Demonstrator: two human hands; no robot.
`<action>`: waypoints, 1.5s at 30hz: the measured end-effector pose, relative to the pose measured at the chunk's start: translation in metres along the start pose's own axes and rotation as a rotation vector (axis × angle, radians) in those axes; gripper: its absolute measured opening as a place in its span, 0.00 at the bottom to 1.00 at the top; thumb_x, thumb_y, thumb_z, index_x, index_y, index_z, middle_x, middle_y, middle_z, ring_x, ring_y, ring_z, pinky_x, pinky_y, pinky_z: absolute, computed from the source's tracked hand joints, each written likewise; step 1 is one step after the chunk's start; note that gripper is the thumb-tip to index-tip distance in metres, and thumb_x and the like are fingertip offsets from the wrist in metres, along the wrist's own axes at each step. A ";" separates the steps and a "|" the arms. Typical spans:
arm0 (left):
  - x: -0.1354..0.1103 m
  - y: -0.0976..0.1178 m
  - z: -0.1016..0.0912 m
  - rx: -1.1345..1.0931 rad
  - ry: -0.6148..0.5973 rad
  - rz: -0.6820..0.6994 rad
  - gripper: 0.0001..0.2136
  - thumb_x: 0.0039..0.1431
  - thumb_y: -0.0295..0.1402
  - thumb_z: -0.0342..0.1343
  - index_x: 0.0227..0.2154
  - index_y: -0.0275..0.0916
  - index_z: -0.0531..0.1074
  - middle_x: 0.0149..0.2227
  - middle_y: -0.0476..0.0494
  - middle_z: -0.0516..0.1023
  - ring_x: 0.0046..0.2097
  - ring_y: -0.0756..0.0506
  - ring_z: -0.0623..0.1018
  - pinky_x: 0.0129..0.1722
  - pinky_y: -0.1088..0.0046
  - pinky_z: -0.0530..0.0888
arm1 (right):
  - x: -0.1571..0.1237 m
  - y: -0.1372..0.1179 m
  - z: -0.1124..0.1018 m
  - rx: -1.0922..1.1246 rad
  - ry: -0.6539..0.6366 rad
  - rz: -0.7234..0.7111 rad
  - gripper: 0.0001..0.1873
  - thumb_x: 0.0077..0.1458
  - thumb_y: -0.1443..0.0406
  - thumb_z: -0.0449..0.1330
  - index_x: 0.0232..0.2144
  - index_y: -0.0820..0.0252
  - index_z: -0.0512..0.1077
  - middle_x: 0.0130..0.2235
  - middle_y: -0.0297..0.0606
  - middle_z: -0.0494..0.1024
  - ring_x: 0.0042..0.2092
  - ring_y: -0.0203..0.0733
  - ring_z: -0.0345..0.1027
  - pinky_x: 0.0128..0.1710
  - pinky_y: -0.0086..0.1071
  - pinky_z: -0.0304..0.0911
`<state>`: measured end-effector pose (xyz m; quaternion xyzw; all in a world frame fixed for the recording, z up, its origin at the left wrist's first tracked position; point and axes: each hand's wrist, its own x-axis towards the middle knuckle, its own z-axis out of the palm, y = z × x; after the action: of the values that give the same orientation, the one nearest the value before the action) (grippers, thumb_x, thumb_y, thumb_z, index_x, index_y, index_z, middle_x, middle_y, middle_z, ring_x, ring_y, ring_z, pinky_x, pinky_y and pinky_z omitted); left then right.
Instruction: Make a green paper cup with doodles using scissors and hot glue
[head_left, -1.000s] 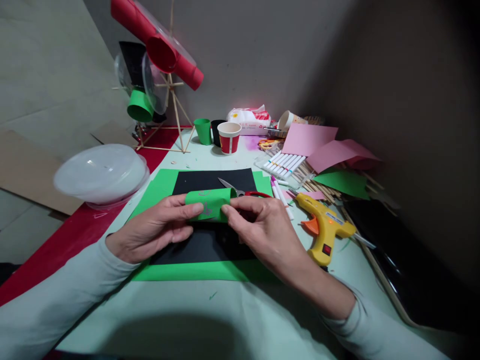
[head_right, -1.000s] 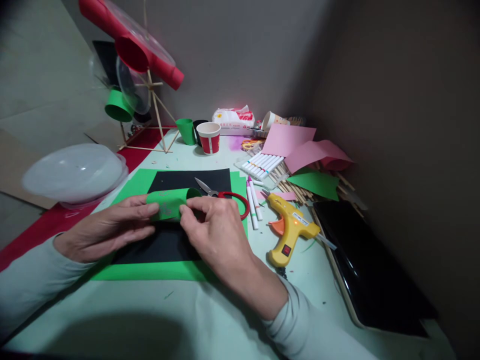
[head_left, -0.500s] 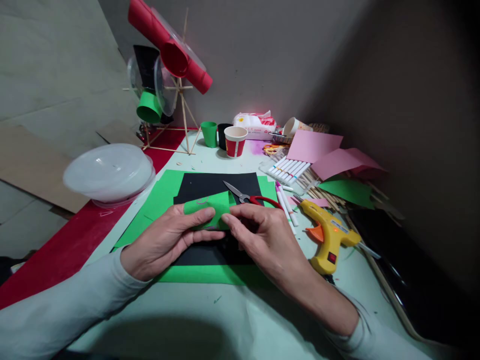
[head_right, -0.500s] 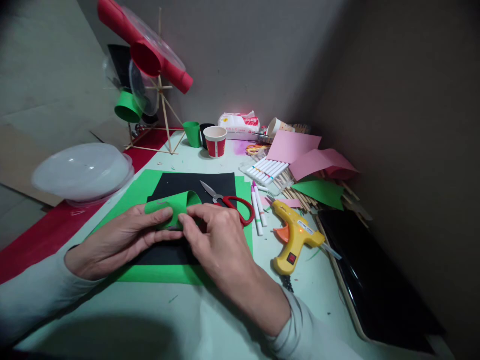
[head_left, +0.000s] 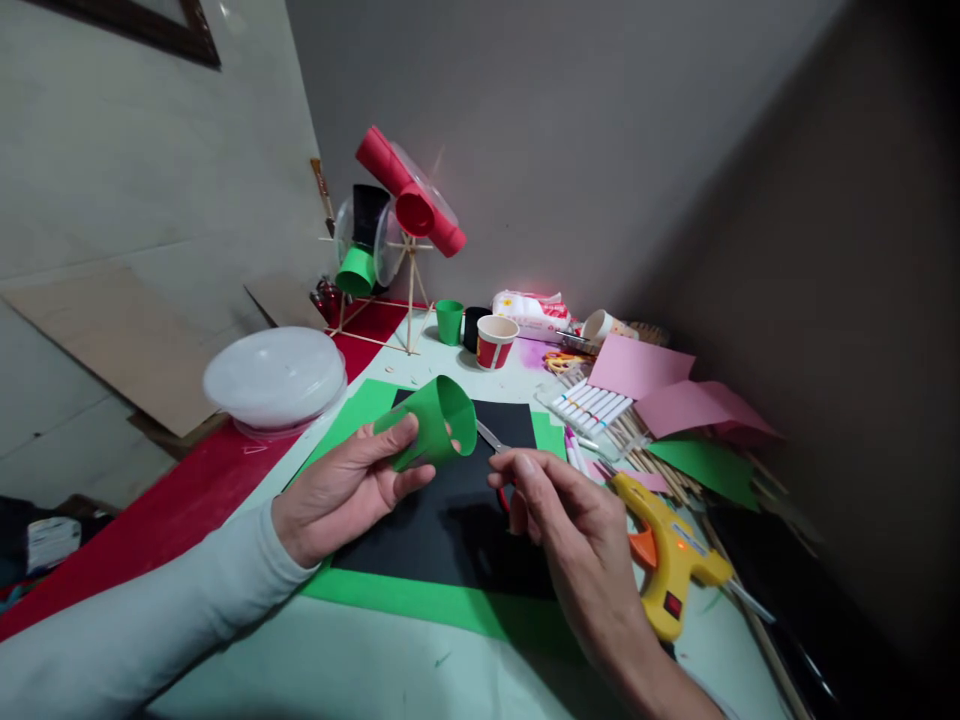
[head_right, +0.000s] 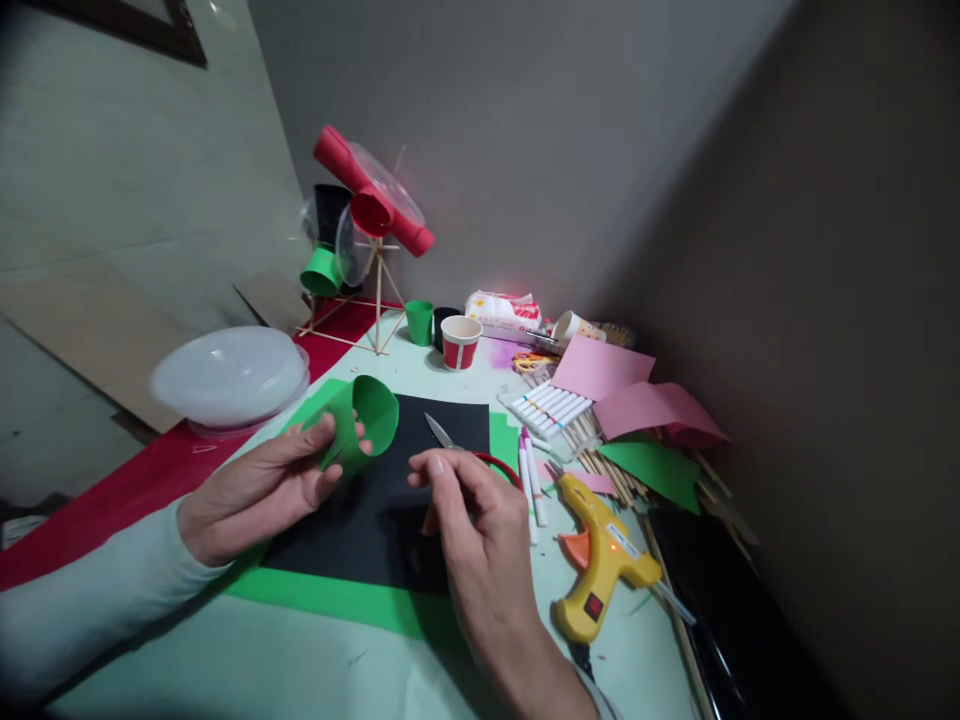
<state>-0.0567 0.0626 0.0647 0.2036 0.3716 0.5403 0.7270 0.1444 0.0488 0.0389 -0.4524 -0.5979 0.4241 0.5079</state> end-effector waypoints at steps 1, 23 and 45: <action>0.000 0.002 0.000 -0.008 -0.007 -0.001 0.04 0.59 0.21 0.65 0.29 0.33 0.78 0.31 0.47 0.83 0.31 0.50 0.84 0.26 0.83 0.82 | -0.001 0.000 0.000 -0.004 -0.010 0.003 0.17 0.66 0.54 0.58 0.35 0.57 0.80 0.31 0.35 0.80 0.24 0.32 0.65 0.23 0.27 0.58; 0.032 0.073 0.074 0.162 -0.576 0.094 0.07 0.49 0.25 0.72 0.32 0.32 0.82 0.28 0.39 0.84 0.30 0.44 0.85 0.22 0.81 0.79 | -0.004 -0.008 0.004 -0.190 -0.040 -0.150 0.20 0.69 0.54 0.52 0.35 0.59 0.79 0.32 0.37 0.79 0.22 0.34 0.65 0.24 0.30 0.62; 0.024 0.062 0.069 0.093 -0.484 -0.029 0.02 0.55 0.20 0.67 0.29 0.30 0.82 0.28 0.42 0.84 0.28 0.47 0.84 0.22 0.81 0.80 | 0.016 -0.099 -0.030 -0.648 0.118 -0.885 0.16 0.62 0.72 0.65 0.52 0.60 0.72 0.47 0.40 0.79 0.36 0.33 0.73 0.39 0.28 0.71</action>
<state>-0.0401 0.1134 0.1449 0.3548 0.2141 0.4477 0.7924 0.1616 0.0429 0.1423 -0.3141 -0.8014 -0.0617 0.5052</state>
